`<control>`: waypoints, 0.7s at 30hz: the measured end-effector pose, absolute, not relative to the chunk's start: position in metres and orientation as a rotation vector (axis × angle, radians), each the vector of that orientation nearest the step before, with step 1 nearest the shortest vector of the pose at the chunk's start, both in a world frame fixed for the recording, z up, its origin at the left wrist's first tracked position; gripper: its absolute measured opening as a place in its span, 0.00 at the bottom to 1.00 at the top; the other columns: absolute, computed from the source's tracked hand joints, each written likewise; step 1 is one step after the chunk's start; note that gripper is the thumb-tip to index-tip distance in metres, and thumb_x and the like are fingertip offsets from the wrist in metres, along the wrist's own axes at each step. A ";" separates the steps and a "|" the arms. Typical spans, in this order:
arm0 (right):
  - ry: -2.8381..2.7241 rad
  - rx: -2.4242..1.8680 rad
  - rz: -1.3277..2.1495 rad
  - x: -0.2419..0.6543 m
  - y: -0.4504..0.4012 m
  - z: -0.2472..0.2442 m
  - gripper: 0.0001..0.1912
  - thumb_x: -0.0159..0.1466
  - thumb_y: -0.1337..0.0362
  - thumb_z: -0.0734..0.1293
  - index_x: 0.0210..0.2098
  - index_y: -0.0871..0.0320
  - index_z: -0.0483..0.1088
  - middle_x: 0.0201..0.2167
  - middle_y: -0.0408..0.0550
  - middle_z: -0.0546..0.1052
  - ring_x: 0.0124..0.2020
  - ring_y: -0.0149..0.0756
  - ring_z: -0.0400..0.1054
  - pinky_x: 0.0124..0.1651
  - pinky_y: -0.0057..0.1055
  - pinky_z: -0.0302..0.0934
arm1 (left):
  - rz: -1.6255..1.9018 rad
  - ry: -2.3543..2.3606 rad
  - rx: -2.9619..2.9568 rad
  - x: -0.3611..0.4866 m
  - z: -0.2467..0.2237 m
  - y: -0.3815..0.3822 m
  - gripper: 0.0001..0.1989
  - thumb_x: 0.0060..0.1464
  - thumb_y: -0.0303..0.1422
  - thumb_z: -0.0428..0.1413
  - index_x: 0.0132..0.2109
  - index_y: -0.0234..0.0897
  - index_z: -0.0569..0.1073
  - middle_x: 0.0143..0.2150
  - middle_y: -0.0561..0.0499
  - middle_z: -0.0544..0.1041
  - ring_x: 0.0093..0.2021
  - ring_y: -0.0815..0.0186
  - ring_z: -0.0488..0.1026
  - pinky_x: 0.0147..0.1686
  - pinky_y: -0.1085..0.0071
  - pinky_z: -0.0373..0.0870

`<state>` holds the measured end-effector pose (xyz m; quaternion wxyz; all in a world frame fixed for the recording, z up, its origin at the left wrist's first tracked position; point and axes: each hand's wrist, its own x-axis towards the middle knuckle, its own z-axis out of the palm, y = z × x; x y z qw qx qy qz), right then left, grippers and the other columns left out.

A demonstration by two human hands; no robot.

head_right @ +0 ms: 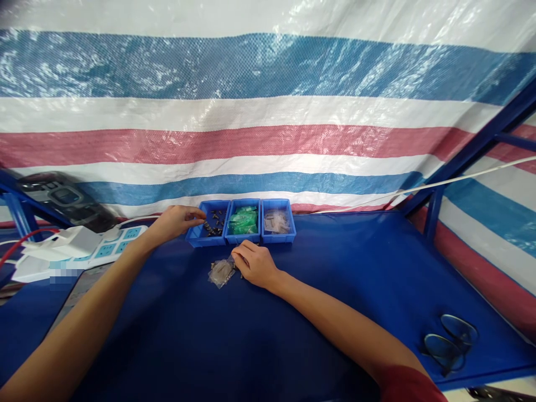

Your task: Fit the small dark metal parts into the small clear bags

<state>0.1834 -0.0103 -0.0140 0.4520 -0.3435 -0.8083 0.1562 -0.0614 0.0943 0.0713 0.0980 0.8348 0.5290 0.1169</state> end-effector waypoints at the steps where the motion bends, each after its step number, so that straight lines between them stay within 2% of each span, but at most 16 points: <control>1: -1.996 -0.847 0.386 0.183 -0.010 -0.014 0.12 0.68 0.66 0.56 0.37 0.59 0.70 0.33 0.49 0.73 0.29 0.30 0.66 0.32 0.27 0.62 | 0.346 1.563 2.471 -0.061 0.071 0.094 0.11 0.51 0.38 0.53 0.37 0.40 0.78 0.37 0.52 0.80 0.37 0.61 0.74 0.40 0.70 0.65; 21: -2.006 -0.853 0.382 0.184 -0.010 -0.014 0.12 0.68 0.66 0.56 0.37 0.59 0.70 0.33 0.48 0.72 0.29 0.31 0.67 0.33 0.27 0.61 | 0.358 1.556 2.472 -0.063 0.070 0.096 0.12 0.50 0.38 0.53 0.37 0.40 0.78 0.37 0.53 0.80 0.37 0.61 0.74 0.40 0.70 0.65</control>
